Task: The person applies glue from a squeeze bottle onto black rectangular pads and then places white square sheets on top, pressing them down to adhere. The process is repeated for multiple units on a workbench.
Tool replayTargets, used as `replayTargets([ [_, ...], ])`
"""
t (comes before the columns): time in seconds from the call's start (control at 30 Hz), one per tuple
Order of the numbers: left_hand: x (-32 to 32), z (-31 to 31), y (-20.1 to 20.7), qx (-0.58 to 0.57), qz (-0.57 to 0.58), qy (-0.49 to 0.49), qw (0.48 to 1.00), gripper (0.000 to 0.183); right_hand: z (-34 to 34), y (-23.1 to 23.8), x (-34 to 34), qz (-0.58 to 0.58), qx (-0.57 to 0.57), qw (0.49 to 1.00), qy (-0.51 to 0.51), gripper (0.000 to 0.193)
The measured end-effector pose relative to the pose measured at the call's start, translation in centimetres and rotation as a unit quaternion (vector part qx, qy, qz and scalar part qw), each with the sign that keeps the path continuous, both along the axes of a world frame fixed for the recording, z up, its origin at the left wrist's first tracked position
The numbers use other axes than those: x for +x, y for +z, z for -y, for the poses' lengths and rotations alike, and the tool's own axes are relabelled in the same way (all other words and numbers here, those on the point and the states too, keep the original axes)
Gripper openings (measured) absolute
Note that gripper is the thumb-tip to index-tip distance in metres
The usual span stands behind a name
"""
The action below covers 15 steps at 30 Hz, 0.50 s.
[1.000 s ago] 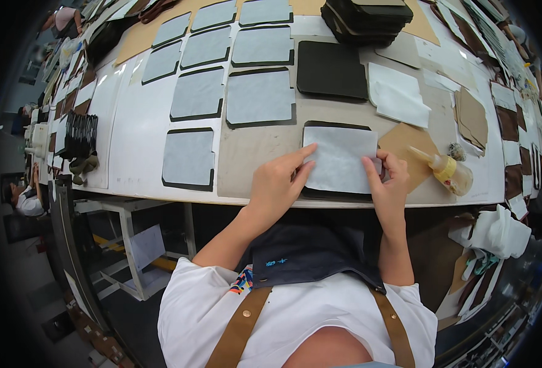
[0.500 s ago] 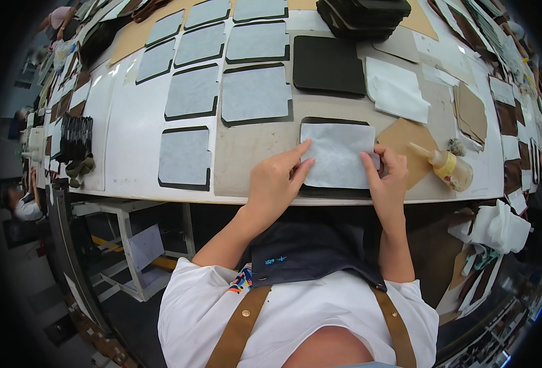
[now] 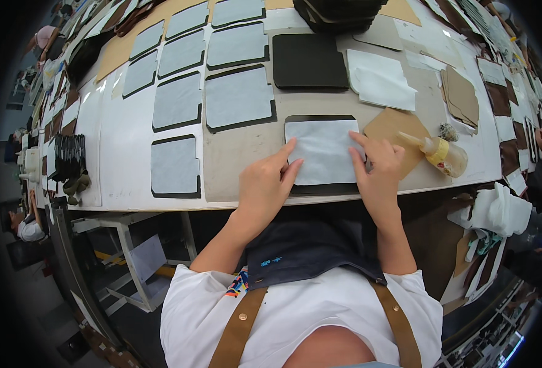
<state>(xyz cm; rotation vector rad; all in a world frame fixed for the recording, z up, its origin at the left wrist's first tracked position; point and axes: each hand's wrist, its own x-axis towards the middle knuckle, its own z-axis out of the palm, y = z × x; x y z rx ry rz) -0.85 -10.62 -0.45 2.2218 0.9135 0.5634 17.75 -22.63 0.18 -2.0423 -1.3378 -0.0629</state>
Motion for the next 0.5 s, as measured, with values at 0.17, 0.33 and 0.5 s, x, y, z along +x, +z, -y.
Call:
replayTargets([
  [0.17,-0.03,-0.08,0.01,-0.010,0.008,-0.001,1.000,0.039,0.08,0.17,-0.01,0.004,-0.015,1.000,0.003,0.024],
  [0.33,0.00,-0.07,-0.02,-0.006,0.008,0.002,1.000,0.039,0.14,0.21,0.01,0.000,-0.017,1.000,0.001,0.023],
  [0.5,0.02,0.02,0.21,-0.001,0.001,0.001,1.000,0.039,0.11,0.06,0.10,-0.003,-0.015,1.000,0.006,0.023],
])
